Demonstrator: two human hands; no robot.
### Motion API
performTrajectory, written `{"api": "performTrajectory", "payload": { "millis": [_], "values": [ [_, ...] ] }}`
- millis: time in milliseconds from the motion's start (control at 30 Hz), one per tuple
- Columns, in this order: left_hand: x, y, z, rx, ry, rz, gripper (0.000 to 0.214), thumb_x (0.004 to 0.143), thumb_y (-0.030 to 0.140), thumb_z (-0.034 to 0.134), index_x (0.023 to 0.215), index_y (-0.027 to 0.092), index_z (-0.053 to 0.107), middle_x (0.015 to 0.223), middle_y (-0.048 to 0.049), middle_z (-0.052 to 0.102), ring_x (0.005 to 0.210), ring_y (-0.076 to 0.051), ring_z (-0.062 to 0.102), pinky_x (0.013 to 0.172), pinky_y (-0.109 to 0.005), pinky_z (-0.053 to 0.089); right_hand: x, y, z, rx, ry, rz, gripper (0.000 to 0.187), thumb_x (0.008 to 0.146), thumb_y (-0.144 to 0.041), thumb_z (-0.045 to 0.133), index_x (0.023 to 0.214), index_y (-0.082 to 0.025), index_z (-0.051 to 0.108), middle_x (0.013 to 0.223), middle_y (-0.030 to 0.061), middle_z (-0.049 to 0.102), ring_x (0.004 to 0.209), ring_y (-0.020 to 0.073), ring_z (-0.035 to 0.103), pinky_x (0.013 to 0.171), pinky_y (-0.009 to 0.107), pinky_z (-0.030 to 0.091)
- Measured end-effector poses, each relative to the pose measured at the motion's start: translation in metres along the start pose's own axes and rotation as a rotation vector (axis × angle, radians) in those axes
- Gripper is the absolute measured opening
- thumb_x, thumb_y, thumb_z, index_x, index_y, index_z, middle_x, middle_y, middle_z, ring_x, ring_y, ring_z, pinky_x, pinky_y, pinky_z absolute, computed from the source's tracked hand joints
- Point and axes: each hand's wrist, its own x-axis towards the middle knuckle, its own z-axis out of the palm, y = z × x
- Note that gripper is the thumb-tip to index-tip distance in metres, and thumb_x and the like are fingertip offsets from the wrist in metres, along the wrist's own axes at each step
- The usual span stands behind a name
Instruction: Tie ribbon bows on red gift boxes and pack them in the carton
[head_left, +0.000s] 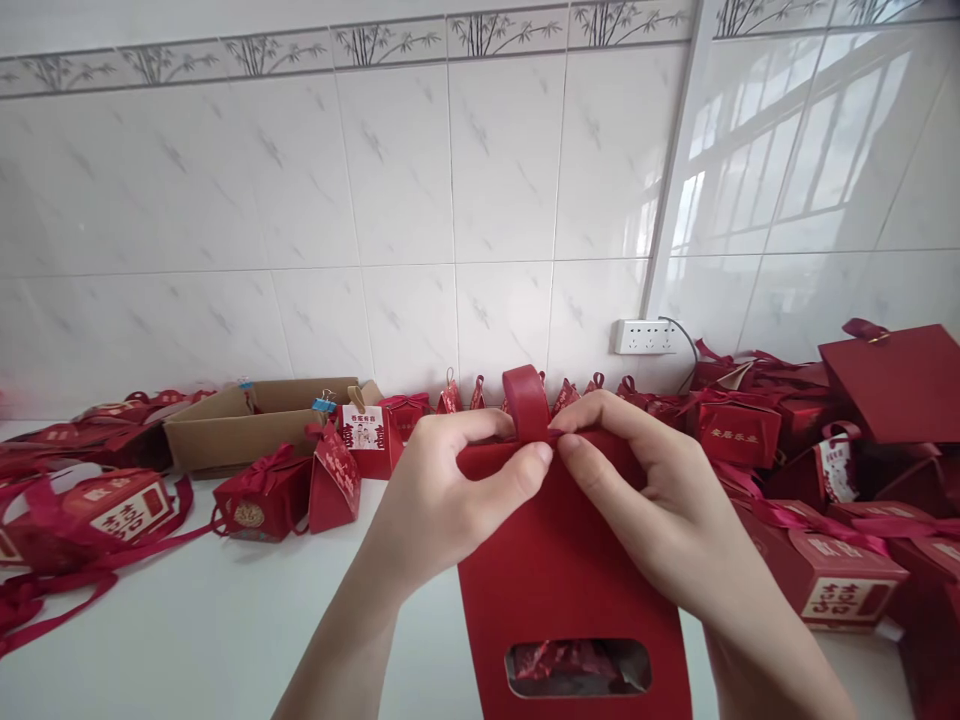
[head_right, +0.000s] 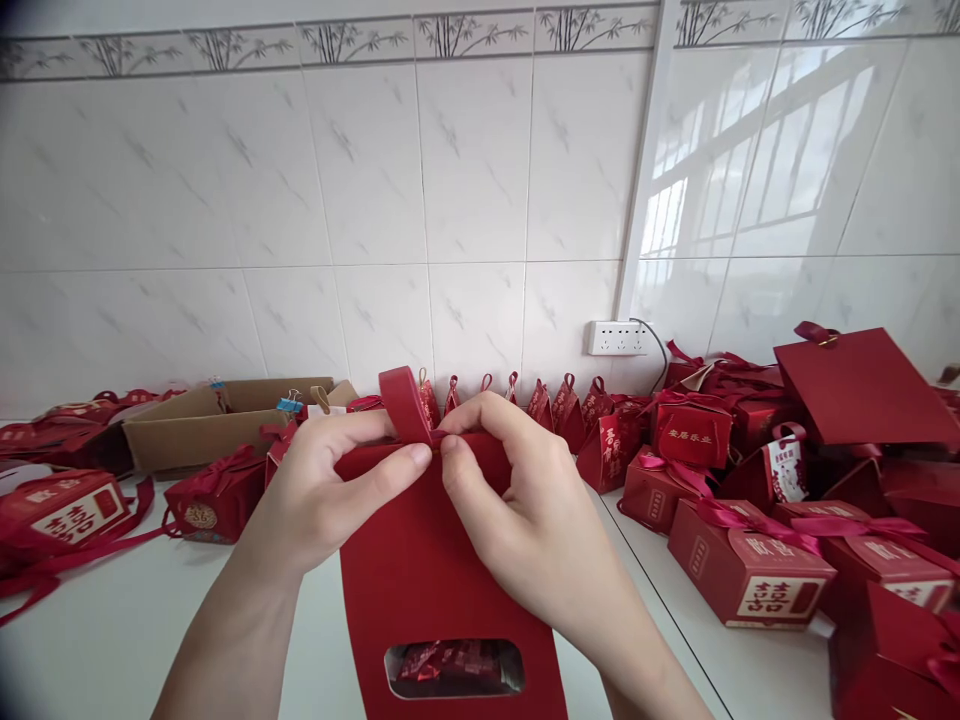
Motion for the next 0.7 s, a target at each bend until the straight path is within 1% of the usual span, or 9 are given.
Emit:
{"api": "performTrajectory", "payload": {
  "millis": [100, 167, 267, 333, 400, 500, 533, 633, 700],
  "values": [
    [-0.0005, -0.0012, 0.0019, 0.000, 0.039, 0.011, 0.017, 0.080, 0.030, 0.057, 0.071, 0.019, 0.067, 0.070, 0.0013, 0.066, 0.069, -0.013, 0.058, 0.056, -0.020, 0.044, -0.0005, 0.0004, 0.0003, 0.001, 0.033, -0.045, 0.009, 0.089, -0.025, 0.045, 0.087, -0.023, 0.053, 0.078, -0.0003, 0.056, 0.062, 0.0102, 0.051, 0.044, 0.016, 0.038],
    [-0.0013, -0.0019, 0.0036, 0.007, 0.068, 0.019, 0.016, 0.079, 0.029, 0.058, 0.070, 0.019, 0.067, 0.065, 0.0025, 0.064, 0.062, -0.011, 0.055, 0.051, -0.018, 0.042, 0.0002, 0.0002, 0.0004, 0.001, 0.041, -0.055, 0.008, 0.089, -0.024, 0.045, 0.089, -0.023, 0.053, 0.080, -0.0002, 0.057, 0.062, 0.0101, 0.051, 0.044, 0.016, 0.038],
    [-0.0024, -0.0031, 0.0041, 0.047, 0.089, 0.028, 0.019, 0.079, 0.029, 0.058, 0.065, 0.018, 0.065, 0.058, 0.0026, 0.061, 0.056, -0.010, 0.051, 0.046, -0.018, 0.038, 0.0021, 0.0003, -0.0001, -0.020, 0.028, -0.049, 0.012, 0.090, -0.023, 0.043, 0.084, -0.021, 0.053, 0.072, -0.0012, 0.055, 0.058, 0.0089, 0.048, 0.044, 0.017, 0.035],
    [-0.0024, -0.0037, 0.0025, 0.068, 0.072, 0.029, 0.022, 0.080, 0.032, 0.057, 0.065, 0.018, 0.065, 0.062, 0.0011, 0.063, 0.059, -0.012, 0.054, 0.048, -0.020, 0.039, 0.0035, 0.0013, -0.0004, -0.036, 0.014, -0.047, 0.019, 0.092, -0.024, 0.041, 0.077, -0.020, 0.052, 0.066, -0.0022, 0.051, 0.055, 0.0080, 0.044, 0.044, 0.017, 0.033],
    [-0.0013, -0.0040, 0.0000, 0.071, 0.023, 0.028, 0.023, 0.081, 0.033, 0.055, 0.068, 0.018, 0.066, 0.068, 0.0002, 0.065, 0.064, -0.013, 0.056, 0.053, -0.021, 0.043, 0.0045, 0.0030, -0.0004, -0.043, 0.010, -0.057, 0.024, 0.093, -0.025, 0.039, 0.072, -0.019, 0.049, 0.062, -0.0030, 0.048, 0.053, 0.0073, 0.041, 0.045, 0.017, 0.032],
    [0.0008, -0.0049, -0.0022, 0.068, -0.021, 0.047, 0.023, 0.083, 0.035, 0.054, 0.072, 0.019, 0.067, 0.071, 0.0005, 0.065, 0.068, -0.014, 0.057, 0.059, -0.022, 0.045, 0.0051, 0.0052, 0.0010, -0.052, 0.023, -0.078, 0.024, 0.093, -0.027, 0.040, 0.072, -0.019, 0.048, 0.064, -0.0033, 0.047, 0.055, 0.0072, 0.041, 0.047, 0.017, 0.033],
    [0.0012, -0.0054, -0.0021, 0.082, -0.010, 0.051, 0.025, 0.083, 0.036, 0.054, 0.071, 0.019, 0.067, 0.069, 0.0006, 0.064, 0.067, -0.013, 0.057, 0.058, -0.022, 0.045, 0.0052, 0.0057, 0.0016, -0.056, 0.029, -0.084, 0.024, 0.094, -0.027, 0.040, 0.072, -0.019, 0.048, 0.065, -0.0033, 0.047, 0.056, 0.0073, 0.041, 0.048, 0.017, 0.033],
    [0.0013, -0.0067, 0.0006, 0.153, 0.080, 0.044, 0.029, 0.082, 0.039, 0.055, 0.064, 0.017, 0.065, 0.060, 0.0004, 0.059, 0.059, -0.012, 0.052, 0.049, -0.021, 0.038, 0.0056, 0.0070, 0.0031, -0.053, 0.035, -0.079, 0.026, 0.094, -0.030, 0.039, 0.073, -0.019, 0.048, 0.064, -0.0032, 0.047, 0.055, 0.0076, 0.040, 0.048, 0.017, 0.033],
    [0.0010, -0.0066, 0.0022, 0.179, 0.141, 0.042, 0.029, 0.080, 0.039, 0.057, 0.063, 0.017, 0.064, 0.057, 0.0007, 0.057, 0.056, -0.011, 0.048, 0.045, -0.021, 0.034, 0.0060, 0.0081, 0.0024, -0.023, 0.029, -0.062, 0.024, 0.094, -0.034, 0.041, 0.077, -0.020, 0.050, 0.067, -0.0027, 0.052, 0.056, 0.0079, 0.044, 0.048, 0.017, 0.036]
  ]
}}
